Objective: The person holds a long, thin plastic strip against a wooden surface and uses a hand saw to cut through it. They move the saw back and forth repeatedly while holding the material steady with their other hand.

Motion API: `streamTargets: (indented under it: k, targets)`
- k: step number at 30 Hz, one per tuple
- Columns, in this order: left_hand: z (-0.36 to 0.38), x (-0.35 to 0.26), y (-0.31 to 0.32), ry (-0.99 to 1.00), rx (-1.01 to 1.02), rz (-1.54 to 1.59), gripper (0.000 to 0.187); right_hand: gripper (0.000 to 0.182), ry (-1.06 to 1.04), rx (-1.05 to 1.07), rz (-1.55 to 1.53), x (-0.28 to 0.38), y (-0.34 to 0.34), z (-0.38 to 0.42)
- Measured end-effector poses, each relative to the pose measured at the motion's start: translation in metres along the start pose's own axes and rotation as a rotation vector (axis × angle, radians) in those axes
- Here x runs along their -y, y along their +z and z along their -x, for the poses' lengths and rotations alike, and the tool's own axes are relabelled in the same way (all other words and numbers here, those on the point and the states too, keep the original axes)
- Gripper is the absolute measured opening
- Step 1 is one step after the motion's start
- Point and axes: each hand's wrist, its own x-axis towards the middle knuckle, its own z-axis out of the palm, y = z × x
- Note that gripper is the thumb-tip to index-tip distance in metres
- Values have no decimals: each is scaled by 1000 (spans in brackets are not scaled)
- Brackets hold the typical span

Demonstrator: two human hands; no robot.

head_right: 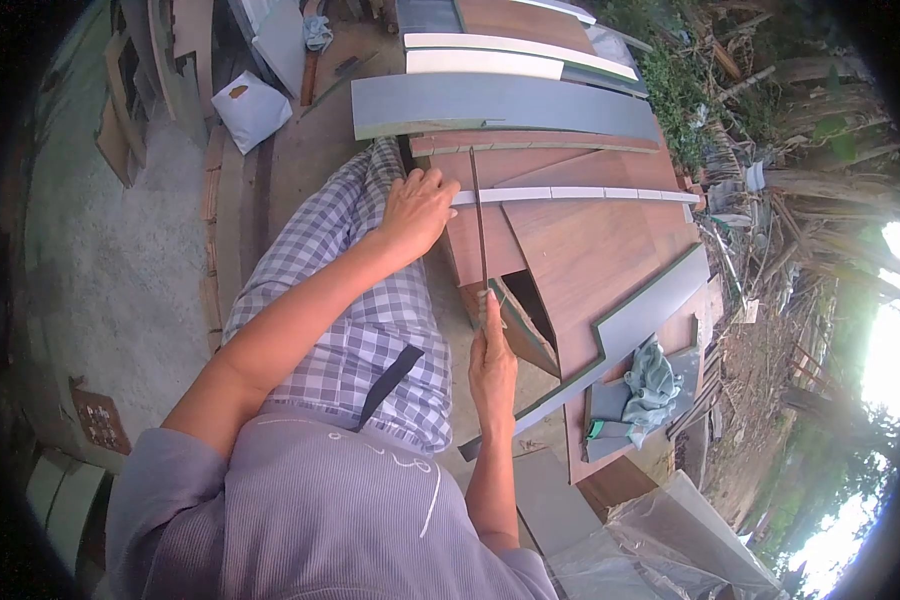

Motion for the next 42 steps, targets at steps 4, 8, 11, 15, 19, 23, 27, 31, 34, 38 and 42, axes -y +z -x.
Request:
streamTargets:
  k: [4, 8, 11, 15, 19, 23, 27, 31, 34, 38, 42]
  targets:
    - [6, -5, -1, 21, 11, 2, 19, 56, 3, 64, 35, 21, -2, -50]
    - [8, 0, -4, 15, -10, 6, 20, 55, 4, 84, 91, 37, 7, -77]
    - [4, 4, -4, 5, -18, 26, 21, 56, -150, -39, -3, 11, 17, -39]
    - [1, 10, 1, 18, -19, 11, 22, 57, -9, -53, 39, -5, 15, 23]
    - [3, 7, 0, 66, -27, 17, 23, 58, -32, -73, 22, 4, 16, -12]
    - [14, 9, -6, 16, -27, 10, 24, 61, -46, 34, 114, 51, 11, -80]
    - [15, 17, -16, -21, 9, 48, 25, 61, -266, -68, 102, 27, 24, -57]
    - [12, 20, -17, -15, 19, 26, 25, 57, -7, -1, 25, -6, 18, 29]
    - [9, 24, -15, 24, 28, 21, 24, 57, 50, 49, 42, -2, -1, 72]
    - [8, 32, -25, 15, 110, 67, 26, 57, 9, -157, -42, -13, -6, 73]
    - [16, 48, -36, -28, 107, 25, 28, 56, 58, -200, 2, -8, -15, 21]
